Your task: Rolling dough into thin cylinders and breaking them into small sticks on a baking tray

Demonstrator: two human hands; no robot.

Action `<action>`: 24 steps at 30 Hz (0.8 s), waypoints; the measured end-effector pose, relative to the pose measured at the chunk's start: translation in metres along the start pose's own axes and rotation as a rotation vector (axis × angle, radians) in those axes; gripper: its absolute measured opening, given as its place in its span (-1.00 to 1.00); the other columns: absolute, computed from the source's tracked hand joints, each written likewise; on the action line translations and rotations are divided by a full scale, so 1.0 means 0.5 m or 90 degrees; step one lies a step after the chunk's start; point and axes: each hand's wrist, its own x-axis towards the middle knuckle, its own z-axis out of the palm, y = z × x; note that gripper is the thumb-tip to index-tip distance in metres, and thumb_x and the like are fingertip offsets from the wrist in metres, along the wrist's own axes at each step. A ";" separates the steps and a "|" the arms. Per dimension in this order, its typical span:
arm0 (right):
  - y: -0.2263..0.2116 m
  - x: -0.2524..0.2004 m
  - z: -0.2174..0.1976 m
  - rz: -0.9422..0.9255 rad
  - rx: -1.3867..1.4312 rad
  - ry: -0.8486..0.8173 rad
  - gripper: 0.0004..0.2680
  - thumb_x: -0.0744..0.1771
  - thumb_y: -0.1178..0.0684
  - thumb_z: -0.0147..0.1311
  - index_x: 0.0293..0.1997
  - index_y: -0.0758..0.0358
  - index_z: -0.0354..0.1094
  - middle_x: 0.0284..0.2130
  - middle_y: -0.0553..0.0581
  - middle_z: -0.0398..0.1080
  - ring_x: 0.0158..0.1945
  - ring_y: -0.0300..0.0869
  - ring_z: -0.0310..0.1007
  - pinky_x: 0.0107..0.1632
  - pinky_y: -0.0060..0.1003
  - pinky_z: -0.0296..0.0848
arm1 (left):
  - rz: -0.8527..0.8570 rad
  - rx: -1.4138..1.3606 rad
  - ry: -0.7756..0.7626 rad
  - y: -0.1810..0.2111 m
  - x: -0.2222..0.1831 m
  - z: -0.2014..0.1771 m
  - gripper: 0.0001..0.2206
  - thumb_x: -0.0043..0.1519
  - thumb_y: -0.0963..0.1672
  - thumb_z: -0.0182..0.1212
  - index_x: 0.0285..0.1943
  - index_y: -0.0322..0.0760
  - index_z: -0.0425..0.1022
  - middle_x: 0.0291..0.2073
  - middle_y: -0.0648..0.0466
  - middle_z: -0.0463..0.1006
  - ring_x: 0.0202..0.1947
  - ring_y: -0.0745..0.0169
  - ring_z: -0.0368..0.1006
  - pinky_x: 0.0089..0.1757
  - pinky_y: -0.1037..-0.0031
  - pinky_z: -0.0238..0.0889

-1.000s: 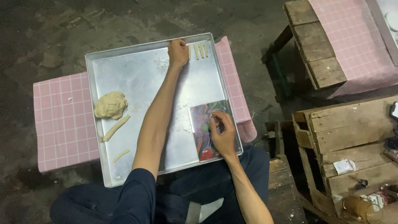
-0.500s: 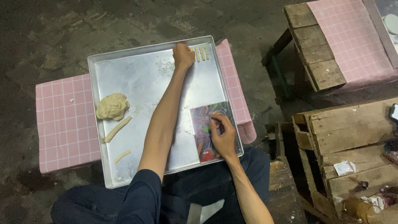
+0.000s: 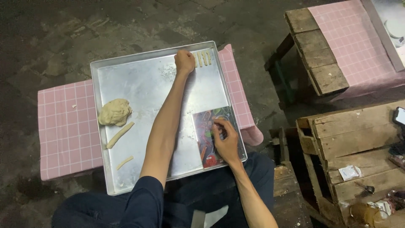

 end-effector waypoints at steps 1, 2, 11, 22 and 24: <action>-0.003 0.001 0.000 -0.002 0.000 0.002 -0.90 0.34 0.15 0.19 -0.10 0.23 0.53 -0.32 0.20 0.56 -0.22 0.03 0.58 -0.12 -0.13 0.48 | 0.002 -0.001 0.000 -0.001 0.000 -0.001 -0.60 0.18 -0.30 0.07 -0.77 -0.14 0.35 -0.79 0.07 0.33 -0.69 0.25 0.36 -0.51 0.35 0.24; -0.005 0.002 -0.002 0.001 0.001 0.003 -0.90 0.34 0.16 0.19 -0.10 0.24 0.53 -0.32 0.22 0.56 -0.22 0.05 0.57 -0.12 -0.12 0.48 | -0.002 -0.003 0.001 -0.002 -0.002 -0.001 -0.59 0.19 -0.30 0.07 -0.77 -0.10 0.34 -0.79 0.10 0.33 -0.69 0.28 0.37 -0.52 0.38 0.24; 0.000 0.002 -0.003 0.005 0.008 0.003 -0.90 0.34 0.17 0.18 -0.10 0.28 0.53 -0.32 0.24 0.56 -0.23 0.05 0.57 -0.12 -0.11 0.48 | -0.030 -0.009 -0.005 -0.046 0.014 0.025 -0.74 0.19 -0.29 0.09 -0.52 -0.28 0.63 -0.61 -0.09 0.57 -0.55 0.05 0.58 -0.47 0.34 0.39; 0.005 0.002 0.000 -0.012 0.016 0.009 -0.90 0.34 0.18 0.17 -0.09 0.26 0.53 -0.34 0.22 0.55 -0.25 0.01 0.57 -0.14 -0.14 0.48 | 0.015 -0.031 -0.041 -0.001 -0.049 -0.058 -0.84 0.22 -0.23 0.12 -0.27 -0.29 0.66 -0.55 -0.05 0.62 -0.52 0.09 0.62 -0.44 0.37 0.49; 0.009 -0.005 0.002 -0.020 0.013 0.016 -0.90 0.34 0.17 0.17 -0.08 0.27 0.52 -0.32 0.24 0.55 -0.23 0.03 0.57 -0.13 -0.13 0.49 | 0.052 -0.017 -0.072 0.015 -0.088 -0.111 -0.80 0.25 -0.20 0.18 -0.02 -0.45 0.59 -0.27 -0.27 0.65 -0.27 -0.15 0.64 -0.28 0.17 0.55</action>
